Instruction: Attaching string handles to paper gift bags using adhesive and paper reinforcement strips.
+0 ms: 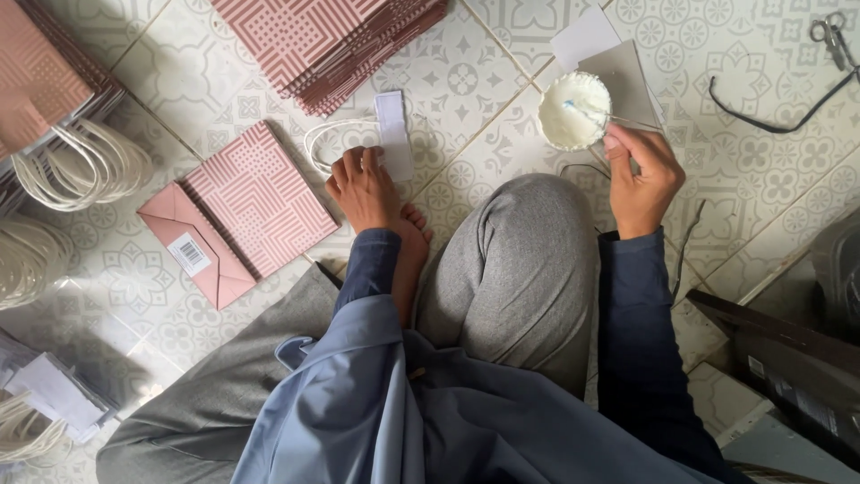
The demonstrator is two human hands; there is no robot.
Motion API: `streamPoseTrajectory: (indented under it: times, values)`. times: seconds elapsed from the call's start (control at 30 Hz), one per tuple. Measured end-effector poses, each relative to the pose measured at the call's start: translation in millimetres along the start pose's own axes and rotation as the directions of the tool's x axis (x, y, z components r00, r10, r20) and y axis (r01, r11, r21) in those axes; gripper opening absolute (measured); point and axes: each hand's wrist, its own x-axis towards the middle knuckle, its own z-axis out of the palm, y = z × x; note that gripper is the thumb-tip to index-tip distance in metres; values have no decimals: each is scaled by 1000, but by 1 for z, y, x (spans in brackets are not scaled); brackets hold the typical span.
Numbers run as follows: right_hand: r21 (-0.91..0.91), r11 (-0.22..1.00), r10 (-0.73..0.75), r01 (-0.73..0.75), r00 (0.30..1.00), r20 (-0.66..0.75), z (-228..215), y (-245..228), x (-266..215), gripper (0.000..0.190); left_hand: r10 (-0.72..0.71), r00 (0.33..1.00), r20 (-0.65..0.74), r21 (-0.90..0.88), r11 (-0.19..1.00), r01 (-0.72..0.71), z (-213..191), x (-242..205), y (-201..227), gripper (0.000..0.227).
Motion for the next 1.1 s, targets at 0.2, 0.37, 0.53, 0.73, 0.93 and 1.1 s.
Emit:
streamPoseTrajectory:
  times: [0.2,0.37,0.53,0.73,0.93,1.1]
  values:
    - [52,997,54,-54,998,12,2,-1,-3,15,4,998,-57,-37,999,-6,-9,0,4,19]
    - [257,936,239,-239,970,28,5,-48,28,16,-47,993,-111,-82,996,38,-17,0,9,21]
    - [337,890,211,-308,932,294,57,-84,65,10,-68,993,-96,-42,997,64,-9,0,6,12]
    - [347,936,-179,-53,778,602,130,-112,97,7,-65,992,-108,-84,995,56,-7,1,3,8]
    - [306,944,-123,-127,724,679,180,-91,98,14,-83,983,-165,-201,978,49,-1,-1,2,1]
    - [282,935,-335,215,793,508,188,-85,102,13,-91,985,-148,-227,972,56,0,-1,2,5]
